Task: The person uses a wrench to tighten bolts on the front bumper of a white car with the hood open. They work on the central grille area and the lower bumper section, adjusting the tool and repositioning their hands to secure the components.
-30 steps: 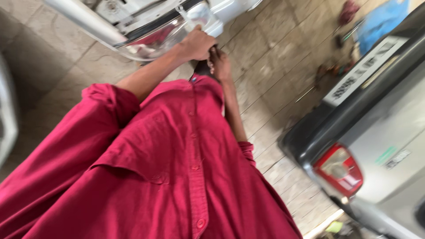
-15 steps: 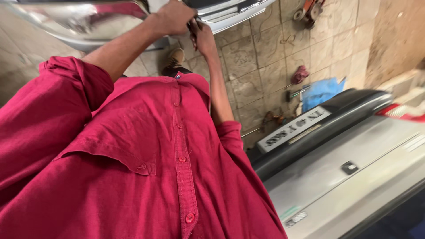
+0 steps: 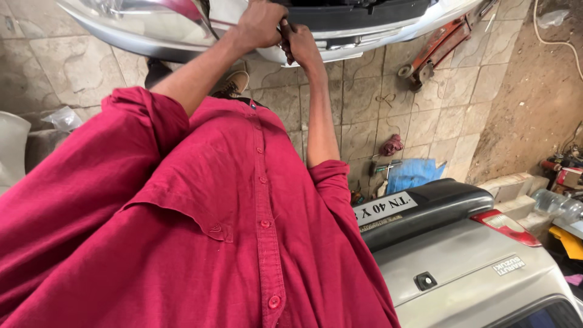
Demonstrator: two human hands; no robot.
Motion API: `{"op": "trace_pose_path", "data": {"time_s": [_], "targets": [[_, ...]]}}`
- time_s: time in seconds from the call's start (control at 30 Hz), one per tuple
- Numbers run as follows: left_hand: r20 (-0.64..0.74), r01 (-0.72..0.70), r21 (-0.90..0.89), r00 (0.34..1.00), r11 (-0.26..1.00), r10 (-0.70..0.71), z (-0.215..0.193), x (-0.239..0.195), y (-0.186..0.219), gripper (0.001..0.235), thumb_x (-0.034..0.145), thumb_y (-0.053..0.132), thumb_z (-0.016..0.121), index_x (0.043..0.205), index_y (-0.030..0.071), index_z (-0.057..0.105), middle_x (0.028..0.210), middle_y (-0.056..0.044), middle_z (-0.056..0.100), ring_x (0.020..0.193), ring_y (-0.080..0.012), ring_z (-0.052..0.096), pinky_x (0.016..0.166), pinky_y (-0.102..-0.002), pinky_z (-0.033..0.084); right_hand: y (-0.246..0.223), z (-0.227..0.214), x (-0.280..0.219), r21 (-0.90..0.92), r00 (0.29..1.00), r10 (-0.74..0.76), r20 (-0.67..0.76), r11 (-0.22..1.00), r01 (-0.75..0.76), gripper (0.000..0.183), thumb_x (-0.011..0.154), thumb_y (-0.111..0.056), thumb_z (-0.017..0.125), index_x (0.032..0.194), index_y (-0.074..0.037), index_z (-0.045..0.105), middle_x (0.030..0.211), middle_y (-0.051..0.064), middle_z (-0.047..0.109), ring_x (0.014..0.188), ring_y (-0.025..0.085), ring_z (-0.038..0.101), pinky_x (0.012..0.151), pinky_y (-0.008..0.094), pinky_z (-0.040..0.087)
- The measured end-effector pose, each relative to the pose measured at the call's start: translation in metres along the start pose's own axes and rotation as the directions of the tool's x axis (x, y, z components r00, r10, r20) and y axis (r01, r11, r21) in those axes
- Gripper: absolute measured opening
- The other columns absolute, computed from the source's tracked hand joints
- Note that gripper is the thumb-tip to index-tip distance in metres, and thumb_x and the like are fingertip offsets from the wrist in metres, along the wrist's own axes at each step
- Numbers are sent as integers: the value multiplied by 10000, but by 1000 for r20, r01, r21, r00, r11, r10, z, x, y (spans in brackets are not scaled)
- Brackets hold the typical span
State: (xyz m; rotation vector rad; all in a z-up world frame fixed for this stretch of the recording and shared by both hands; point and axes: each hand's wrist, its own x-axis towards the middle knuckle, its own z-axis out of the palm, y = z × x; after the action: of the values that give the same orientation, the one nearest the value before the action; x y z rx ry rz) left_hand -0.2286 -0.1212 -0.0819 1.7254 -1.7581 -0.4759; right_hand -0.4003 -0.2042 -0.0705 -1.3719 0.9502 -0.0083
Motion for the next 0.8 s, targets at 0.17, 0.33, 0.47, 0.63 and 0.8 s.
{"op": "trace_pose_path", "data": {"time_s": [0.17, 0.33, 0.47, 0.63, 0.8], "targets": [[41, 35, -32, 999, 999, -33, 6, 9, -10, 192, 789, 195, 752, 911, 48, 736, 870, -195, 722, 881, -411, 698, 826, -532, 498, 4, -7, 18, -15, 1000, -28, 4, 1000, 28, 511, 1060, -460, 538, 769, -44, 598, 580, 8, 549, 439, 132, 525, 402, 317, 468], [143, -19, -8, 990, 1000, 20, -2, 20, -16, 213, 782, 206, 730, 936, 63, 761, 831, -176, 730, 835, -381, 710, 947, -527, 421, 3, -6, 17, 75, 1000, 23, -10, 997, -22, 502, 1062, -457, 540, 781, -42, 574, 584, 18, 532, 435, 149, 530, 406, 327, 456], [277, -34, 57, 961, 998, 17, -11, 17, -13, 175, 785, 218, 704, 884, 91, 773, 803, -165, 725, 768, -363, 700, 876, -512, 381, 6, 20, -1, 32, 995, 47, -87, 998, -45, 550, 1069, -485, 516, 760, -36, 590, 571, 26, 536, 429, 154, 532, 410, 338, 451], [338, -122, 43, 936, 992, 100, -26, -11, -13, 172, 789, 223, 692, 879, 106, 780, 809, -145, 732, 756, -335, 697, 923, -476, 396, 26, 64, -17, 152, 978, 112, -174, 985, -85, 530, 1070, -482, 501, 797, -32, 568, 573, 39, 531, 429, 166, 516, 405, 348, 442], [580, -265, 66, 795, 962, 179, -59, -31, -23, 196, 749, 250, 717, 865, 104, 776, 769, -132, 737, 720, -303, 702, 962, -444, 406, 29, 144, -37, 297, 942, 228, -247, 943, -150, 492, 1068, -443, 417, 843, -30, 559, 580, 46, 557, 415, 169, 524, 380, 351, 462]]}}
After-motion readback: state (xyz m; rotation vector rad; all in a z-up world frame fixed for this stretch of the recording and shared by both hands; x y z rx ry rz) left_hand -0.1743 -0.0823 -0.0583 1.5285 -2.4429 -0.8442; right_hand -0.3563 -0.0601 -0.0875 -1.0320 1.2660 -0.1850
